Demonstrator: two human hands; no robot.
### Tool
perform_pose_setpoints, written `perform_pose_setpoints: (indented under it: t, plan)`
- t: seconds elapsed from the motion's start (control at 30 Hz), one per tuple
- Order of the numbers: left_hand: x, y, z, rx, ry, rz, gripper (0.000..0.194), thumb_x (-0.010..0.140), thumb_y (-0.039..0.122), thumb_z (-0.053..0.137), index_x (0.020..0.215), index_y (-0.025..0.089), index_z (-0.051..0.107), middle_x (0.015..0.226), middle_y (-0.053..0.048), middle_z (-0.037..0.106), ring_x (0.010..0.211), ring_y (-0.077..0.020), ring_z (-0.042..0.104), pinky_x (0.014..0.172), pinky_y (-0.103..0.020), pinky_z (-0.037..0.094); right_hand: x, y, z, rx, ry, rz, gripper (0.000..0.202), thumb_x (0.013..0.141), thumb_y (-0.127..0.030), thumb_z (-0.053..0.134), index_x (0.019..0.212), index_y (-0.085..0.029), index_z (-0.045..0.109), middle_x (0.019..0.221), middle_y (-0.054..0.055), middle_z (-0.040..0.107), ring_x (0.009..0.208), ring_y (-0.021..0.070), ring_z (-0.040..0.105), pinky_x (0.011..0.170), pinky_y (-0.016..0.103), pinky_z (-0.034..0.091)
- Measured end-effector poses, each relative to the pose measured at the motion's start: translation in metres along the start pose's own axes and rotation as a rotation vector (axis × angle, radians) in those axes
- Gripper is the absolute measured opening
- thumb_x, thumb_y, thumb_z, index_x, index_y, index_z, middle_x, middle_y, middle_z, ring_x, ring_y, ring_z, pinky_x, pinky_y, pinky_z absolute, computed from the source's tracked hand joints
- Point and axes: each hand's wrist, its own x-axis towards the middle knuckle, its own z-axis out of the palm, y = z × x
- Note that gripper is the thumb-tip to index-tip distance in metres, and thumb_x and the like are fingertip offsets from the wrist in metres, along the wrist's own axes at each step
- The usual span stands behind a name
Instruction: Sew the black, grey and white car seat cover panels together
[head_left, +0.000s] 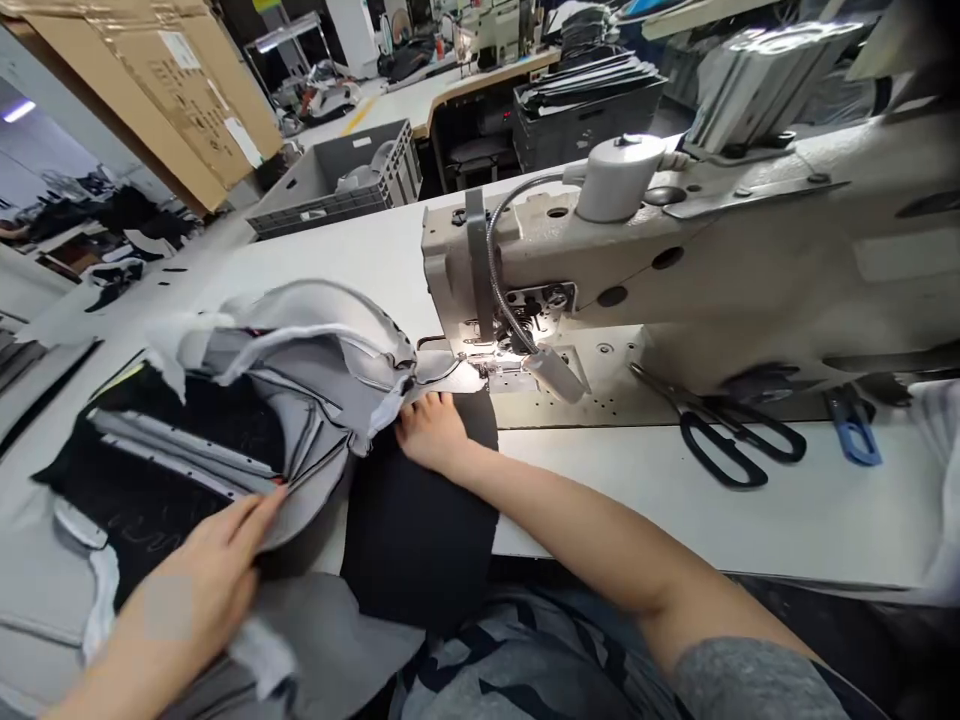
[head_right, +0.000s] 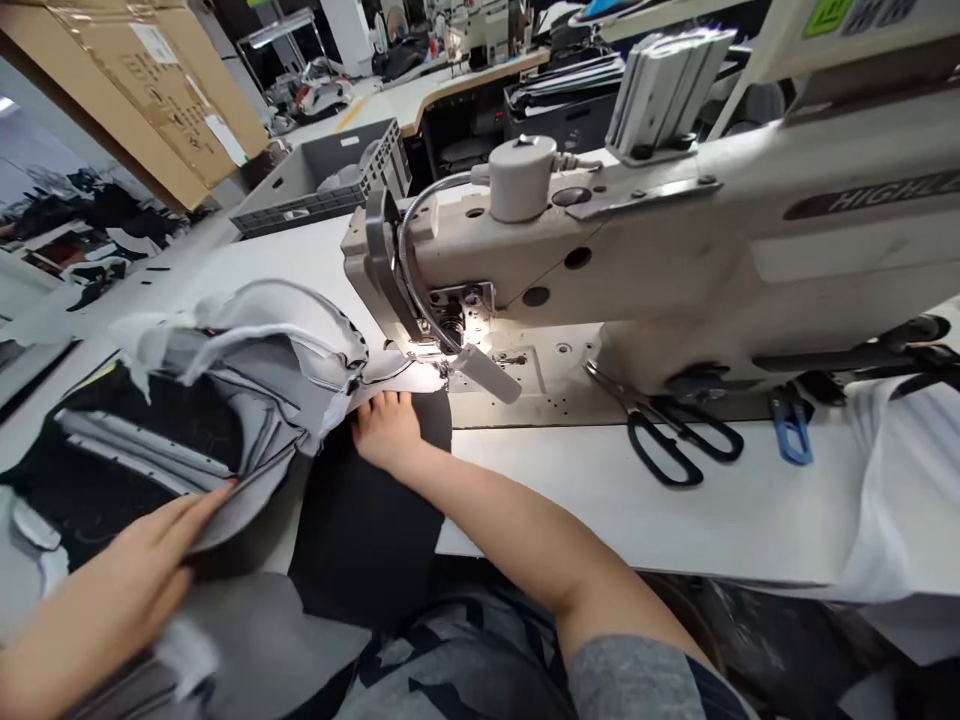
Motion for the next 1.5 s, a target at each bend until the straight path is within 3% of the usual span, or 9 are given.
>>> perform_pose_setpoints:
  t: [0.1,0.2,0.4,0.5,0.63,0.8,1.03,1.2,1.5]
  plan:
    - [0.071,0.054,0.009,-0.207,0.015,0.175,0.068,0.084,0.010,0.037,0.149,0.027,0.025,0.140,-0.010,0.048,0.123,-0.0229,0.052,0.097,-0.034,0.050,-0.028,-0.014,0.007,-0.008,-0.018,-0.222,0.047,0.094,-0.032,0.043,0.133,-0.008,0.049,0.141,0.023,0.042,0.135,0.0326,0.032,0.111,0.054,0.020]
    - [0.145,0.089,0.031,-0.431,0.001,0.203,0.055,0.087,0.010,0.035,0.141,0.018,0.038,0.141,-0.011,0.047,0.129,-0.0194,0.047,0.104,-0.032,0.045,-0.063,0.004,-0.005,-0.032,-0.103,-0.538,0.034,0.091,-0.019,0.045,0.121,-0.013,0.060,0.128,0.018,0.056,0.129,0.0282,0.042,0.111,0.051,0.025]
    - [0.230,0.095,0.072,-0.241,0.055,0.059,0.048,0.089,0.028,0.053,0.134,0.012,0.048,0.130,-0.019,0.052,0.117,-0.0315,0.053,0.094,-0.045,0.049,-0.109,0.094,-0.074,-0.088,-0.168,-0.510,0.053,0.083,-0.006,0.049,0.134,-0.020,0.050,0.144,0.018,0.040,0.134,0.0298,0.036,0.107,0.051,0.032]
    - [0.244,0.082,0.071,-0.068,0.139,0.149,0.039,0.088,0.028,0.055,0.125,0.016,0.057,0.120,-0.018,0.057,0.109,-0.0325,0.054,0.088,-0.044,0.049,-0.100,0.111,-0.077,-0.056,-0.173,-0.530,0.054,0.082,-0.010,0.051,0.136,-0.019,0.048,0.140,0.017,0.046,0.134,0.0309,0.037,0.108,0.053,0.030]
    - [0.261,0.062,0.064,0.118,0.182,0.319,0.036,0.092,0.017,0.040,0.122,0.020,0.059,0.114,-0.018,0.060,0.103,-0.0305,0.054,0.083,-0.043,0.047,-0.071,0.099,-0.050,-0.013,-0.083,-0.620,0.048,0.090,-0.017,0.049,0.138,-0.018,0.045,0.138,0.015,0.049,0.132,0.0261,0.040,0.110,0.047,0.029]
    - [0.274,0.052,0.061,0.175,0.103,0.492,0.037,0.093,0.016,0.040,0.123,0.022,0.060,0.104,-0.015,0.063,0.100,-0.0283,0.055,0.080,-0.040,0.045,-0.056,0.080,-0.026,-0.012,0.002,-0.519,0.058,0.081,-0.020,0.062,0.136,-0.014,0.047,0.134,0.016,0.053,0.128,0.0328,0.044,0.107,0.050,0.033]
    - [0.275,0.068,0.040,0.108,-0.074,0.653,0.044,0.091,0.013,0.043,0.131,0.029,0.054,0.117,-0.009,0.064,0.098,-0.0235,0.060,0.080,-0.035,0.048,-0.079,0.100,-0.041,0.022,-0.062,-0.592,0.042,0.082,-0.009,0.050,0.123,-0.011,0.059,0.131,0.016,0.055,0.129,0.0309,0.044,0.109,0.047,0.033]
    - [0.273,0.086,0.026,0.061,-0.159,0.619,0.049,0.089,0.008,0.043,0.132,0.028,0.053,0.133,-0.004,0.056,0.107,-0.0197,0.059,0.089,-0.032,0.048,-0.098,0.109,-0.049,0.072,-0.178,-0.686,0.063,0.073,-0.015,0.061,0.134,-0.011,0.050,0.143,0.020,0.041,0.137,0.0362,0.030,0.114,0.053,0.022]
    - [0.273,0.120,0.018,-0.014,-0.347,0.406,0.038,0.087,0.008,0.044,0.120,0.018,0.059,0.122,-0.010,0.061,0.106,-0.0242,0.060,0.089,-0.035,0.050,-0.094,0.097,-0.041,0.047,-0.142,-0.609,0.051,0.083,-0.008,0.048,0.134,-0.009,0.050,0.142,0.020,0.043,0.136,0.0319,0.034,0.113,0.050,0.025]
